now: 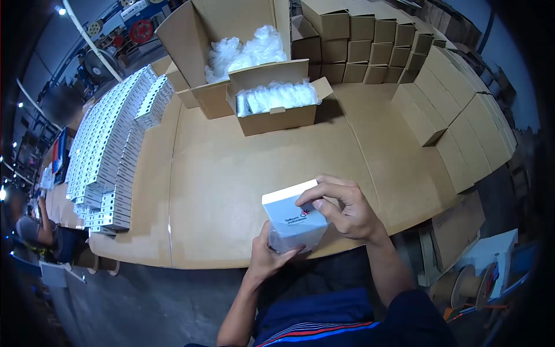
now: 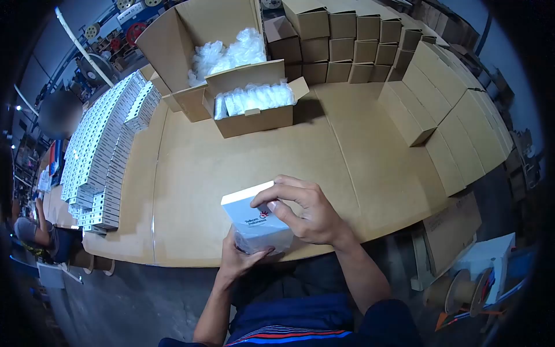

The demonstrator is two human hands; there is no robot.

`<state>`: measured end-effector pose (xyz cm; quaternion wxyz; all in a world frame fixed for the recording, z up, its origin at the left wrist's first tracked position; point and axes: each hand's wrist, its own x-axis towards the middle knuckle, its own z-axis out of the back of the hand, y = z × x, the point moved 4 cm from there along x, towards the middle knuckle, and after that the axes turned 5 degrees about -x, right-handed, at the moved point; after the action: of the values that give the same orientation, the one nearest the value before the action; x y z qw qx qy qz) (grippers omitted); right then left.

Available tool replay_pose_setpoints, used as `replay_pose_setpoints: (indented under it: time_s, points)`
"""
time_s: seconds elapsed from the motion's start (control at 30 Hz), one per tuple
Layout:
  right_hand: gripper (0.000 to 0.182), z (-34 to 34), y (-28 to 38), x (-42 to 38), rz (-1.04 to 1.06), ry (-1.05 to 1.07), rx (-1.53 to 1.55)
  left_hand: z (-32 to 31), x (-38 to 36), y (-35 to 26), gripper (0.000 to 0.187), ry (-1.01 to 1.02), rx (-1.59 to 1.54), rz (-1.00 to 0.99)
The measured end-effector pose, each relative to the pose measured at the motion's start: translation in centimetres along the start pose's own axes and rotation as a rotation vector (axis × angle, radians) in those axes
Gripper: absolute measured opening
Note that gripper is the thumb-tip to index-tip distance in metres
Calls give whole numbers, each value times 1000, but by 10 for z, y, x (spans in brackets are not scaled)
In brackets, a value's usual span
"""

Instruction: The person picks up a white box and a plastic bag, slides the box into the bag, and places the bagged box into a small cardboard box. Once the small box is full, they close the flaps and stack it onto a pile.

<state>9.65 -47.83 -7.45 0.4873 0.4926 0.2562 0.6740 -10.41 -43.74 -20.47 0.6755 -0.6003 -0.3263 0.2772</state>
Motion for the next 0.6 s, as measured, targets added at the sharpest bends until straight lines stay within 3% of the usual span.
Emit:
replay_pose_setpoints:
  time_s: [0.1, 0.13, 0.23, 0.37, 0.43, 0.47, 0.5, 0.53, 0.6]
  points:
    - [26, -3, -7, -4, -30, -15, 103, -2, 2, -7, 72, -18, -129, 21]
    - [31, -3, -7, -5, -38, 11, 88, -1, 1, -3, 79, 1, -198, 124]
    - [32, -10, -18, -10, -83, -9, 102, 2, 2, -4, 77, 20, -144, 26]
    - [37, -20, -39, -23, -205, -31, 175, 3, -7, 21, 62, -21, -627, 150]
    - [42, -20, -45, -30, -246, 57, 195, -3, -10, 15, 56, -38, -869, 270]
    - [44, -20, -45, -33, -261, 90, 194, -3, -11, 31, 48, -77, -699, 264]
    - [46, -22, -45, -36, -276, 123, 193, -5, -11, 29, 48, -84, -725, 253]
    - [49, -29, -46, -41, -335, 27, 404, -7, -9, 26, 47, -90, -751, 242]
    - [47, -30, -52, -50, -385, -164, 513, -7, -8, 26, 45, -110, -780, 236]
